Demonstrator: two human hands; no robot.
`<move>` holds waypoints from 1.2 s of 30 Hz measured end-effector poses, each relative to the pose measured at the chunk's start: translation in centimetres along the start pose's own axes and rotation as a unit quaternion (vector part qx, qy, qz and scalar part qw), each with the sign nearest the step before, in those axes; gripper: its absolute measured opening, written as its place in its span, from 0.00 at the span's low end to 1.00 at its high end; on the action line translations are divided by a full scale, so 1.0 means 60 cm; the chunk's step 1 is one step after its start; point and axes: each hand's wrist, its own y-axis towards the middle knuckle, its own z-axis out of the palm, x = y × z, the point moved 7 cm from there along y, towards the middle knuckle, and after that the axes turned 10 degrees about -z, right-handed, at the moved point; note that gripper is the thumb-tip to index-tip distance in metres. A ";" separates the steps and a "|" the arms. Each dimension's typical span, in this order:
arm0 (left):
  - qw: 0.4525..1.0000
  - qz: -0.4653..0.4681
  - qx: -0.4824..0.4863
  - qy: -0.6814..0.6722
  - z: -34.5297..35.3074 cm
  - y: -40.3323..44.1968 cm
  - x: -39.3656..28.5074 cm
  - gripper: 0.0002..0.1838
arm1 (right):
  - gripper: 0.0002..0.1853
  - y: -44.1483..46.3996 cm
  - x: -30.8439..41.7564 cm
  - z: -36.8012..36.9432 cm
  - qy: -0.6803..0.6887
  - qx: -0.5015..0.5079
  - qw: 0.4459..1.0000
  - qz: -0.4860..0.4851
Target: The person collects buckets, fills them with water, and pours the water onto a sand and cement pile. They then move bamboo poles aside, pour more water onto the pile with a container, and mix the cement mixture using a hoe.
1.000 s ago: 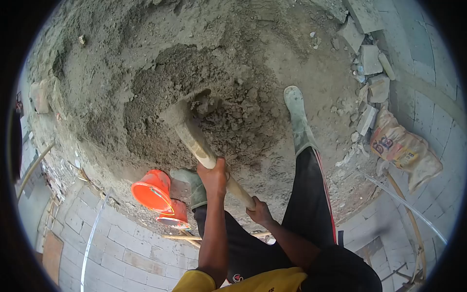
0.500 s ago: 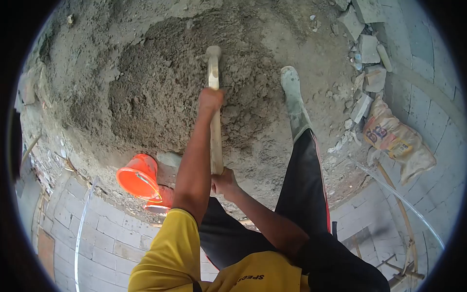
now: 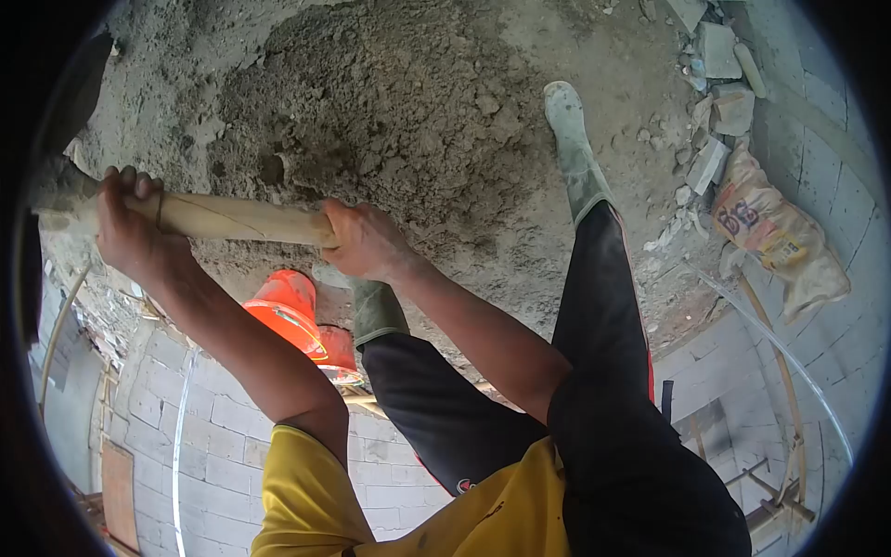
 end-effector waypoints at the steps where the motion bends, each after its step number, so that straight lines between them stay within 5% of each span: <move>1: 0.998 -0.048 -0.002 0.039 -0.005 0.016 0.061 0.06 | 0.19 -0.025 -0.014 0.020 0.007 0.008 1.000 0.008; 3: 0.989 -0.119 -0.004 0.082 -0.009 0.040 0.199 0.07 | 0.19 -0.113 -0.110 0.035 0.043 0.093 0.981 0.168; 4: 0.954 -0.258 0.007 0.150 -0.032 -0.001 0.362 0.08 | 0.18 -0.224 -0.152 0.052 0.098 0.158 0.941 0.283; 6: 0.858 -0.490 0.029 0.152 -0.073 -0.125 0.610 0.09 | 0.19 -0.357 -0.148 0.032 0.079 0.131 0.899 0.410; 13: 0.815 -0.560 -0.039 -0.142 -0.121 -0.276 0.512 0.05 | 0.20 -0.409 -0.025 -0.144 -0.154 0.223 0.934 0.235; 15: 0.795 -0.562 -0.104 -0.202 -0.111 -0.374 0.437 0.07 | 0.17 -0.438 -0.052 -0.221 -0.274 0.266 0.895 0.229; 18: 0.875 -0.423 -0.132 -0.195 -0.102 -0.378 0.302 0.07 | 0.15 -0.401 -0.122 -0.222 -0.284 0.182 0.938 0.081; 21: 0.940 -0.223 -0.162 -0.201 -0.169 -0.260 0.088 0.07 | 0.14 -0.223 -0.035 -0.100 -0.200 0.048 0.970 -0.127; 24: 0.987 0.027 -0.102 -0.124 -0.226 -0.078 -0.129 0.10 | 0.15 -0.012 0.096 0.032 -0.121 0.036 0.974 -0.187; 26: 0.978 0.132 -0.158 -0.019 -0.229 0.021 -0.201 0.10 | 0.15 0.066 0.138 0.069 -0.137 0.038 0.970 -0.199; 28: 0.986 0.112 -0.125 -0.004 -0.213 0.110 -0.128 0.09 | 0.15 0.107 0.114 0.096 -0.120 0.109 0.977 -0.140; 31: 0.975 -0.190 -0.067 0.091 -0.143 0.108 0.305 0.14 | 0.19 -0.085 -0.103 0.072 -0.030 0.185 0.961 0.203; 34: 0.862 -0.476 -0.018 0.173 -0.089 -0.053 0.631 0.20 | 0.26 -0.262 -0.145 0.025 -0.065 0.194 0.919 0.337; 36: 0.857 -0.514 0.014 0.035 -0.101 -0.089 0.631 0.10 | 0.25 -0.292 -0.108 -0.005 -0.073 0.227 0.905 0.352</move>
